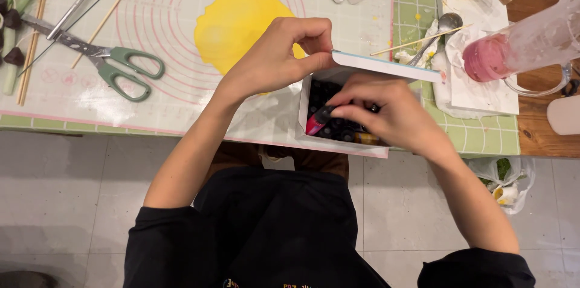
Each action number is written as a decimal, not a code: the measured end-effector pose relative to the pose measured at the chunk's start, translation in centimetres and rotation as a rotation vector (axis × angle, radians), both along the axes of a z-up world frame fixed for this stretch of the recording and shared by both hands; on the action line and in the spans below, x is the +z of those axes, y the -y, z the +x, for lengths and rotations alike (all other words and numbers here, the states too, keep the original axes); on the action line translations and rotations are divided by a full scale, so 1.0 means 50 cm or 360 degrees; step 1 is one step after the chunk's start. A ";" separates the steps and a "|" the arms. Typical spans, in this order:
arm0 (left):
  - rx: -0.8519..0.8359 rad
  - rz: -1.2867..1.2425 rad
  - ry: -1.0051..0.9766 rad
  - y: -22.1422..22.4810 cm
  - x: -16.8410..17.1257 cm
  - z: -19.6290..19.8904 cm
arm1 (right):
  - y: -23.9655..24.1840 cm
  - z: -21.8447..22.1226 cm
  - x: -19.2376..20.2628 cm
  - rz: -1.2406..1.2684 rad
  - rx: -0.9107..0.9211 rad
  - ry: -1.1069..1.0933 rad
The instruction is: Adding liquid colorant to a pitcher of melted wax and stirring it.
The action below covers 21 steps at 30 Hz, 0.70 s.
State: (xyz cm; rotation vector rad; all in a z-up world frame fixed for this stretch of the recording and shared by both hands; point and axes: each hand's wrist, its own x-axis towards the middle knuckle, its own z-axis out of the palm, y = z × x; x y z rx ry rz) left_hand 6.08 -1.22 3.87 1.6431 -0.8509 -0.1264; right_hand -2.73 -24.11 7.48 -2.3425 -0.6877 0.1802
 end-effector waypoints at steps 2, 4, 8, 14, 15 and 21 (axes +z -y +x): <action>-0.0014 -0.0033 0.0007 0.005 -0.005 0.006 | 0.019 0.004 0.007 0.0043 -0.0130 -0.0088; -0.0007 -0.0079 -0.0001 0.008 -0.007 0.005 | 0.034 0.006 0.007 0.0143 -0.0242 -0.0202; -0.0004 -0.0075 -0.0012 0.006 -0.008 0.004 | 0.026 0.002 -0.005 0.0269 -0.0242 -0.0353; -0.0017 -0.0012 0.0000 -0.007 0.006 -0.010 | 0.040 -0.028 -0.026 0.0645 -0.0294 -0.0546; -0.0038 -0.0011 0.0092 -0.011 0.011 -0.016 | 0.048 -0.042 -0.017 0.0709 -0.0279 -0.0498; -0.0406 0.0161 0.0409 -0.030 0.052 -0.046 | 0.148 -0.103 0.040 0.1051 -0.0380 -0.0142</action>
